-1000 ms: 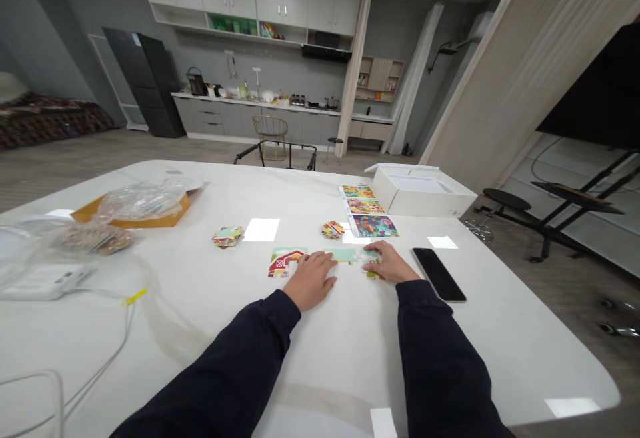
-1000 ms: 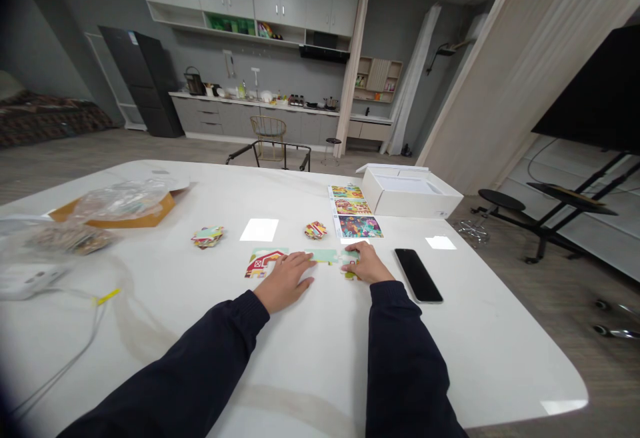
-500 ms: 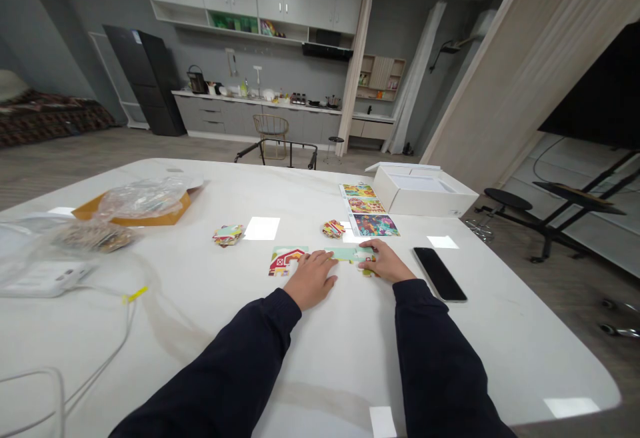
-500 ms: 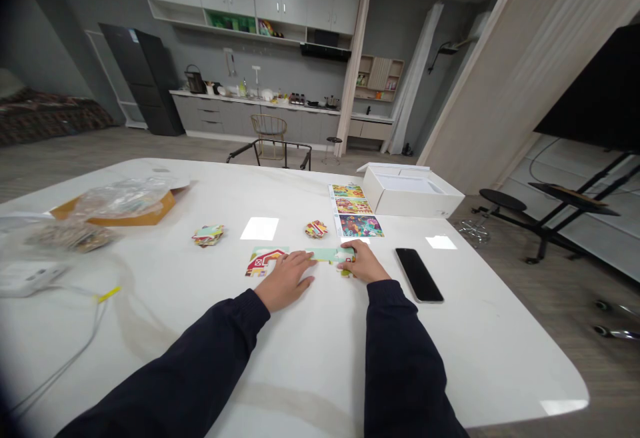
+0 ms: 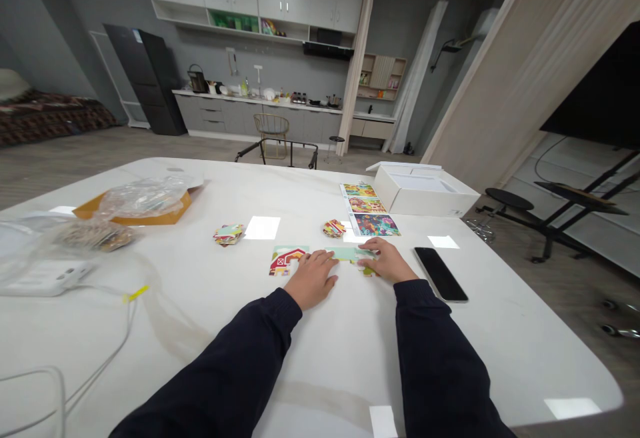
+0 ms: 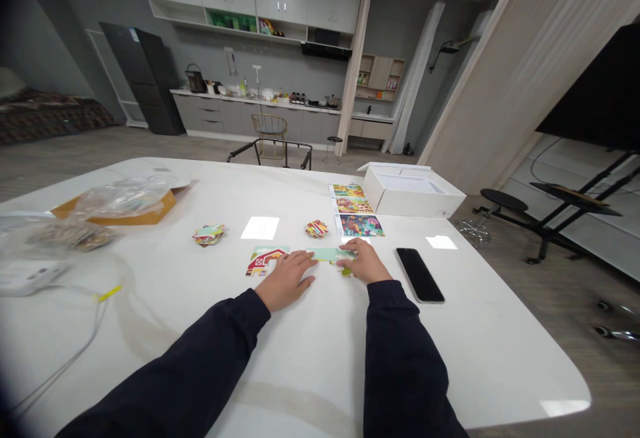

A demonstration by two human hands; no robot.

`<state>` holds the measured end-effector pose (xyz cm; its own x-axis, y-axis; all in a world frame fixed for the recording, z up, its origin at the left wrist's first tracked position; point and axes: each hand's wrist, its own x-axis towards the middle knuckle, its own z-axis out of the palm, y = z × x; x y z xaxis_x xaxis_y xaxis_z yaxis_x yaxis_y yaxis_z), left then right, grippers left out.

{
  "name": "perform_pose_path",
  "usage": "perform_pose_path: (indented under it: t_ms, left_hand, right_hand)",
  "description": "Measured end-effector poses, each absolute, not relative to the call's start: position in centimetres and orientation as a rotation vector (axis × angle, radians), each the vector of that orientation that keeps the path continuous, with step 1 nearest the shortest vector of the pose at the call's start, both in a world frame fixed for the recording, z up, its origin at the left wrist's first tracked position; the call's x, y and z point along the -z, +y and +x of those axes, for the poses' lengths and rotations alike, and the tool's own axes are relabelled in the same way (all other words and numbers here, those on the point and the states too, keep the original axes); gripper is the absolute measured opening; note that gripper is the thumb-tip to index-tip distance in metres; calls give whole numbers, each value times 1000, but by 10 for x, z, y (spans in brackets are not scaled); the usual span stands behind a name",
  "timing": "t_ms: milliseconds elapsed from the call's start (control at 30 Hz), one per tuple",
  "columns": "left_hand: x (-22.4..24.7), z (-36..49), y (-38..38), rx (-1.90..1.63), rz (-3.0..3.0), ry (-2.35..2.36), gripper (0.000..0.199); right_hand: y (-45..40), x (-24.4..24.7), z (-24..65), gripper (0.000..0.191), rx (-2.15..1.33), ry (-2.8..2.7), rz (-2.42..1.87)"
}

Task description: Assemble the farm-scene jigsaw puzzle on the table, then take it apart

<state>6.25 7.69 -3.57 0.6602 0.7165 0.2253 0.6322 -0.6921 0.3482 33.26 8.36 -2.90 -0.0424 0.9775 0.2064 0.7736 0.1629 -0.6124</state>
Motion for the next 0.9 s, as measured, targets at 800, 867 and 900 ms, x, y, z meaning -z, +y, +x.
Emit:
perform_pose_path:
  t_ms: [800,867,900]
  left_hand:
    - [31,63,76,-465,2633,1103,40]
    - [31,63,76,-465,2635,1105,40]
    - [32,63,76,-468,2638,1104,40]
  right_hand:
    - [90,41,335,18,-706,-1488,-1572]
    - [90,43,338,18,-747,-1483,-1528]
    - [90,44,340,20,-757,-1483,-1522]
